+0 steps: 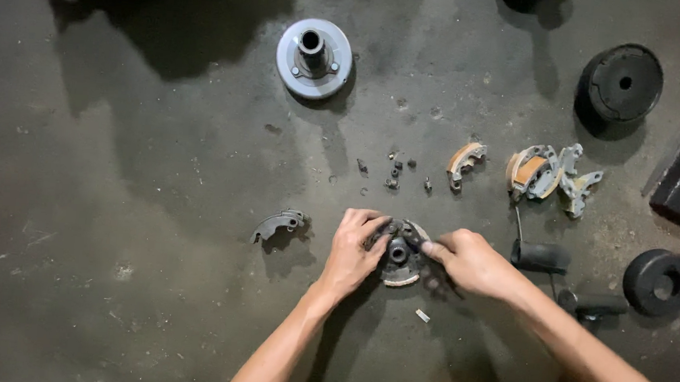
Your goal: The person assembles a mechanical component on the floor, using pliers to secure small metal pieces into a circular housing. They manipulate the housing and various small parts, occasionally picking up and placing down tools and components.
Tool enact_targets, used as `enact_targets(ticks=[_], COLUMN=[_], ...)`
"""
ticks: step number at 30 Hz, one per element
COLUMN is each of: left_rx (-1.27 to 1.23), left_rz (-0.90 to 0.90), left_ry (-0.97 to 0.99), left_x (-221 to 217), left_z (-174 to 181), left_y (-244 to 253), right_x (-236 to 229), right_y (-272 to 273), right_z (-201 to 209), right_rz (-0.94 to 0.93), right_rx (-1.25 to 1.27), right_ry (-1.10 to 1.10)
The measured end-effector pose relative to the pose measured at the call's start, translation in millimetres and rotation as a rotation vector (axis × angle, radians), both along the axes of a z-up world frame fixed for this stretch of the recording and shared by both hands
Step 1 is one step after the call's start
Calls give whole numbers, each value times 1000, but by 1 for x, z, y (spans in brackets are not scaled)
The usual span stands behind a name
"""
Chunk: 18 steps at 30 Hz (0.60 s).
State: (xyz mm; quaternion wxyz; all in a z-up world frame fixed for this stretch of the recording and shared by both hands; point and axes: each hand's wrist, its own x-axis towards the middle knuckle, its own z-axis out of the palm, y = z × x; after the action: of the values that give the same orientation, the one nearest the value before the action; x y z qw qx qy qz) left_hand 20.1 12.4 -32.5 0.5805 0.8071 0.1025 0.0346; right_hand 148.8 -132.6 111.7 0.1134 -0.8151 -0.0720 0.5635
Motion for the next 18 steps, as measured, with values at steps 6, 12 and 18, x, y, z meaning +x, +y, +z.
enact_targets(ticks=[6, 12, 18], left_rx=[-13, -21, -5], left_rz=[59, 87, 102], left_ry=[-67, -95, -114], left_x=[-3, -2, -4], left_z=[-9, -6, -17], left_y=[-4, -4, -8], right_x=[17, 22, 35], right_y=[-4, 3, 14], right_z=[-44, -45, -49], right_rz=[-450, -541, -459], right_rx=[44, 5, -33], right_ry=[406, 450, 440])
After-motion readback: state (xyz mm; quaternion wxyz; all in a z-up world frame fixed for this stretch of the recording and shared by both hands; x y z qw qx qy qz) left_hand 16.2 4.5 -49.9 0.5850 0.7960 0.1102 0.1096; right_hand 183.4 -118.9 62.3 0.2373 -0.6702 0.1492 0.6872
